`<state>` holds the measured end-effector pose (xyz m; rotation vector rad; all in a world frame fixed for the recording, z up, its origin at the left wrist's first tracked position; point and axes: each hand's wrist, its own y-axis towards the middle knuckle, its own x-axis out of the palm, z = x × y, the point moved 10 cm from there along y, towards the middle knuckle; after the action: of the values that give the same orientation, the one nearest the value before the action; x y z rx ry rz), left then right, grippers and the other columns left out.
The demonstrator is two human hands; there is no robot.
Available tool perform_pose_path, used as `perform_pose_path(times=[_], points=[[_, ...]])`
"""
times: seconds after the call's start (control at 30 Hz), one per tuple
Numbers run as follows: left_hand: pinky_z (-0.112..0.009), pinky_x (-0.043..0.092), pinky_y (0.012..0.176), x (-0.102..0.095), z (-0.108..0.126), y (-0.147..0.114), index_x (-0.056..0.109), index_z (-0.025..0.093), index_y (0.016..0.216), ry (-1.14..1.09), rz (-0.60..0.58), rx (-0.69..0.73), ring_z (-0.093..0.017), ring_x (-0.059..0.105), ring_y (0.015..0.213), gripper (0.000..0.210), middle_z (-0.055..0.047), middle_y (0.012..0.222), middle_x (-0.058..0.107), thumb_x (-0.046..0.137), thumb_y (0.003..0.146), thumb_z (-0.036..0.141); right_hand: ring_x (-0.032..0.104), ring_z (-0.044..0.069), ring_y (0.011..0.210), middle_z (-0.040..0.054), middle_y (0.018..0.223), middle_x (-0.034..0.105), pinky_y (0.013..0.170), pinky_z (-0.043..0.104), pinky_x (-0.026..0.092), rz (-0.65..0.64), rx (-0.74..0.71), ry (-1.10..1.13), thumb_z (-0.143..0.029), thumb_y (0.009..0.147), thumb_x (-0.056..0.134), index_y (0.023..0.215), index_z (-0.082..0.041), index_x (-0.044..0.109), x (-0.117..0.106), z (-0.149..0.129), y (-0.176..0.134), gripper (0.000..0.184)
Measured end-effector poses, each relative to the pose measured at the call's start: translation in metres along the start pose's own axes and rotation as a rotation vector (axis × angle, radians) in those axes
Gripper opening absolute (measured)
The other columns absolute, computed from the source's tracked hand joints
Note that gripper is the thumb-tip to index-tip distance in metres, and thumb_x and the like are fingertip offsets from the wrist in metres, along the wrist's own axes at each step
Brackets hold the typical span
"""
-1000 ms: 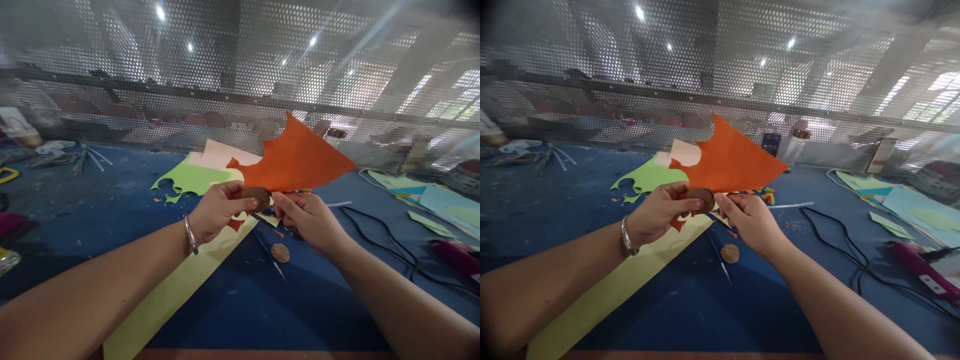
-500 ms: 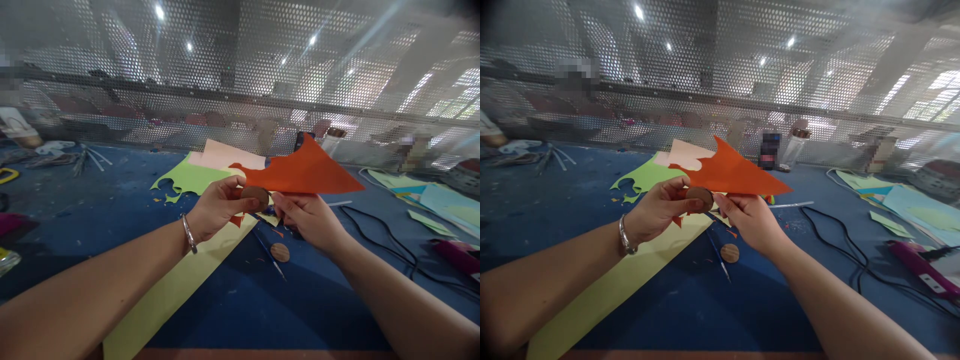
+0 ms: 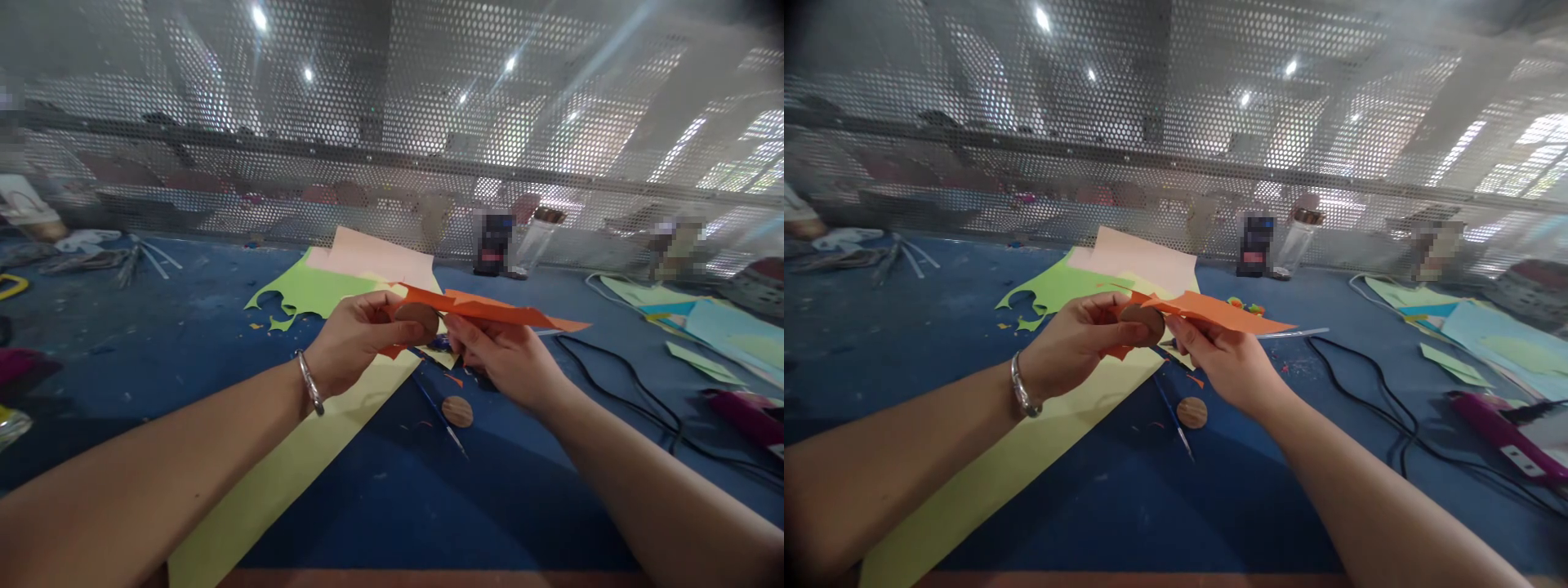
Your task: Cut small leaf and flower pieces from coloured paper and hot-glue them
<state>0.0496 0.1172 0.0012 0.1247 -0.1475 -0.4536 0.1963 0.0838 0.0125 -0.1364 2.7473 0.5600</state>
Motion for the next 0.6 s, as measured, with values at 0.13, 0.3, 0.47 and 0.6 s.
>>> perform_pose_path(times=[0.13,0.3,0.47,0.6], points=[[-0.024,0.045,0.065,0.001,-0.001,0.001,0.074,0.018,0.085,-0.056,-0.013,-0.003,-0.013,0.064,0.074,0.024,-0.001,0.080,0.070,0.088,0.067,0.024,0.035,0.009,0.051,-0.0026,0.064,0.048,0.046,0.025,0.027,0.021,-0.007,-0.002,-0.060,0.094,0.059,0.072,-0.019,0.057,-0.003,0.000,0.000,0.047],[-0.025,0.044,0.066,0.005,0.003,0.001,0.077,0.020,0.086,-0.044,-0.045,0.032,-0.013,0.063,0.074,0.017,0.000,0.078,0.070,0.085,0.071,0.023,0.047,0.013,0.060,0.0016,0.070,0.057,0.053,0.027,0.039,0.063,0.045,-0.062,-0.060,0.091,0.061,0.075,-0.020,0.061,-0.011,0.011,-0.002,0.043],[-0.026,0.045,0.068,0.007,0.007,0.000,0.077,0.019,0.076,-0.047,-0.048,0.054,-0.013,0.060,0.070,0.006,-0.001,0.074,0.069,0.081,0.072,0.020,0.048,0.015,0.060,0.0024,0.067,0.056,0.057,0.030,0.047,0.101,0.107,-0.029,-0.050,0.089,0.063,0.077,-0.021,0.061,-0.015,0.022,-0.002,0.031],[-0.026,0.045,0.067,0.006,0.005,0.000,0.076,0.018,0.075,-0.040,-0.034,0.046,-0.013,0.061,0.071,0.008,-0.001,0.076,0.070,0.082,0.071,0.023,0.044,0.014,0.057,0.0012,0.065,0.053,0.052,0.028,0.043,0.120,0.096,0.034,-0.048,0.090,0.059,0.077,-0.022,0.059,-0.014,0.017,-0.002,0.030]])
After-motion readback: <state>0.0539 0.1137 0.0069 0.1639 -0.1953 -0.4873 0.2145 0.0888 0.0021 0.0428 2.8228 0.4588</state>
